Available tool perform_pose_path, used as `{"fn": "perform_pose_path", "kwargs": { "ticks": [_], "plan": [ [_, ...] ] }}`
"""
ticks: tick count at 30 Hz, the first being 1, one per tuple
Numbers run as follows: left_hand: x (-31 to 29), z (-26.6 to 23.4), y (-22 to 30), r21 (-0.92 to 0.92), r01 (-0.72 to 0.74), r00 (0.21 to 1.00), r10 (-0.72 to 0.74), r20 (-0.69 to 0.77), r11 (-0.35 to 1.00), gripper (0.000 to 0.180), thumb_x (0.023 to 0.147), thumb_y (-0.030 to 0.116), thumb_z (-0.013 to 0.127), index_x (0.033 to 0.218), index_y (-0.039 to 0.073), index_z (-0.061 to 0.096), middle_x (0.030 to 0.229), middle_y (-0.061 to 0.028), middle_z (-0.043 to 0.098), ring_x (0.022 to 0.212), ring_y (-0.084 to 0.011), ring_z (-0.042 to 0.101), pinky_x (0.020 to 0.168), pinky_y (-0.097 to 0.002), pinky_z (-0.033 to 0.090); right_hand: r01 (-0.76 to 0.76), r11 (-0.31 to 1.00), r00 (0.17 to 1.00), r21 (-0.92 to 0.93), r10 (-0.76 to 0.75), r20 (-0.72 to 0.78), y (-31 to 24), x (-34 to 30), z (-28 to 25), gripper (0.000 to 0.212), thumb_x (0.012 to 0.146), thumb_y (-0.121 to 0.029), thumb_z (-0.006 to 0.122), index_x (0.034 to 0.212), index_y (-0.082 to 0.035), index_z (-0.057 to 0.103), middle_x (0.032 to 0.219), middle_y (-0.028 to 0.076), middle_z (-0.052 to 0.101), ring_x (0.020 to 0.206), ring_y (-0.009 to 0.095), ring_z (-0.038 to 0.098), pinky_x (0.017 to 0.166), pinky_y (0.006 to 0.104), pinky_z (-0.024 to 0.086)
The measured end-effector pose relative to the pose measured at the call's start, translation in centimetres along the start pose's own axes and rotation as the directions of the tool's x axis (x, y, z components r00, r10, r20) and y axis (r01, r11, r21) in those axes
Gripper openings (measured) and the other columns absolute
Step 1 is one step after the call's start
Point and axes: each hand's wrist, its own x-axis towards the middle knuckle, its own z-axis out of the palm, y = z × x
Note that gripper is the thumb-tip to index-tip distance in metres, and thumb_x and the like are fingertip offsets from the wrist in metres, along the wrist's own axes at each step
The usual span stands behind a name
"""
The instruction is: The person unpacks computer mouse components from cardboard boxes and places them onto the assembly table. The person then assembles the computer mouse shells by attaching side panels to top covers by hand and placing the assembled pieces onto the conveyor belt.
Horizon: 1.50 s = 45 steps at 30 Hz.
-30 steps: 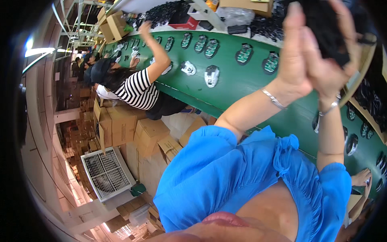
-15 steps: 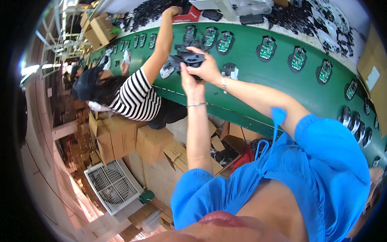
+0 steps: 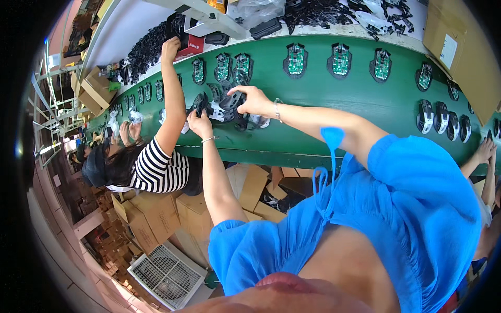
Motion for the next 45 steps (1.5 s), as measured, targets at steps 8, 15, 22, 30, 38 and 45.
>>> {"fn": "perform_pose_path", "kwargs": {
  "ticks": [8, 15, 22, 30, 38, 45],
  "plan": [
    [-1.4, 0.8, 1.1, 0.212, 0.031, 0.995, -0.011, -0.095, 0.977, 0.028, 0.070, 0.010, 0.070, 0.095, -0.002, 0.064, 0.102, -0.0155, 0.058, 0.095, -0.0338, 0.054, 0.084, -0.0418, 0.042, -0.132, 0.781, 0.984, 0.610, 0.178, -0.015, -4.8, -6.8, -13.9, 0.059, 0.072, 0.013, 0.054, 0.125, -0.011, 0.048, 0.102, 0.010, 0.055, 0.066, 0.016, 0.058, 0.064, 0.0294, 0.050],
    [-4.8, 0.0, 4.0, 0.398, 0.015, 0.998, 0.013, -0.069, 0.917, 0.033, 0.071, 0.014, 0.068, 0.104, 0.012, 0.062, 0.124, -0.0105, 0.049, 0.126, -0.0333, 0.037, 0.097, -0.0606, 0.030, 0.237, 0.956, 0.878, 0.175, -0.133, -0.461, -9.3, -4.7, -26.2, 0.056, 0.071, 0.010, 0.057, 0.123, -0.010, 0.050, 0.077, 0.003, 0.056, 0.065, 0.011, 0.053, 0.060, 0.0242, 0.045],
    [-6.2, 0.1, 3.6, 0.456, -0.047, 0.992, -0.012, 0.125, 0.889, 0.050, 0.072, 0.029, 0.072, 0.116, 0.012, 0.056, 0.129, -0.0183, 0.044, 0.122, -0.0349, 0.040, 0.097, -0.0550, 0.034, 0.175, 0.881, 0.751, -0.440, -0.408, -0.519, -7.9, 6.2, -32.6, 0.058, 0.073, -0.017, 0.064, 0.129, -0.016, 0.051, 0.101, 0.011, 0.065, 0.088, 0.017, 0.060, 0.080, 0.0276, 0.046],
    [-4.9, -1.9, 7.6, 0.446, -0.064, 0.932, -0.107, 0.347, 0.893, 0.083, 0.058, 0.036, 0.081, 0.127, 0.009, 0.045, 0.131, -0.0245, 0.041, 0.119, -0.0375, 0.043, 0.097, -0.0456, 0.037, -0.096, 0.734, 0.888, -0.672, -0.243, -0.391, -10.4, 2.9, -34.6, 0.053, 0.082, -0.024, 0.058, 0.134, -0.025, 0.044, 0.078, 0.009, 0.064, 0.074, 0.014, 0.065, 0.064, 0.0305, 0.051],
    [-3.9, -1.2, 9.2, 0.405, -0.136, 0.952, 0.006, 0.305, 0.904, 0.069, 0.067, 0.031, 0.073, 0.126, 0.005, 0.047, 0.127, -0.0270, 0.045, 0.112, -0.0405, 0.049, 0.093, -0.0437, 0.042, 0.272, 0.613, 0.867, -0.742, -0.491, -0.088, -6.1, 0.1, -35.5, 0.041, 0.085, -0.023, 0.058, 0.124, -0.012, 0.053, 0.087, 0.009, 0.067, 0.074, 0.013, 0.065, 0.066, 0.0254, 0.050],
    [-3.6, -0.2, 16.5, 0.018, -0.152, 0.972, 0.146, 0.183, 0.988, 0.050, 0.074, 0.023, 0.069, 0.116, -0.001, 0.055, 0.118, -0.0239, 0.052, 0.108, -0.0378, 0.051, 0.092, -0.0406, 0.040, 0.214, 0.882, 0.941, -0.419, -0.302, -0.154, -11.0, -0.7, -34.3, 0.024, 0.087, -0.018, 0.059, 0.106, -0.003, 0.061, 0.067, 0.004, 0.064, 0.061, 0.008, 0.062, 0.057, 0.0231, 0.051]
  ]
}}
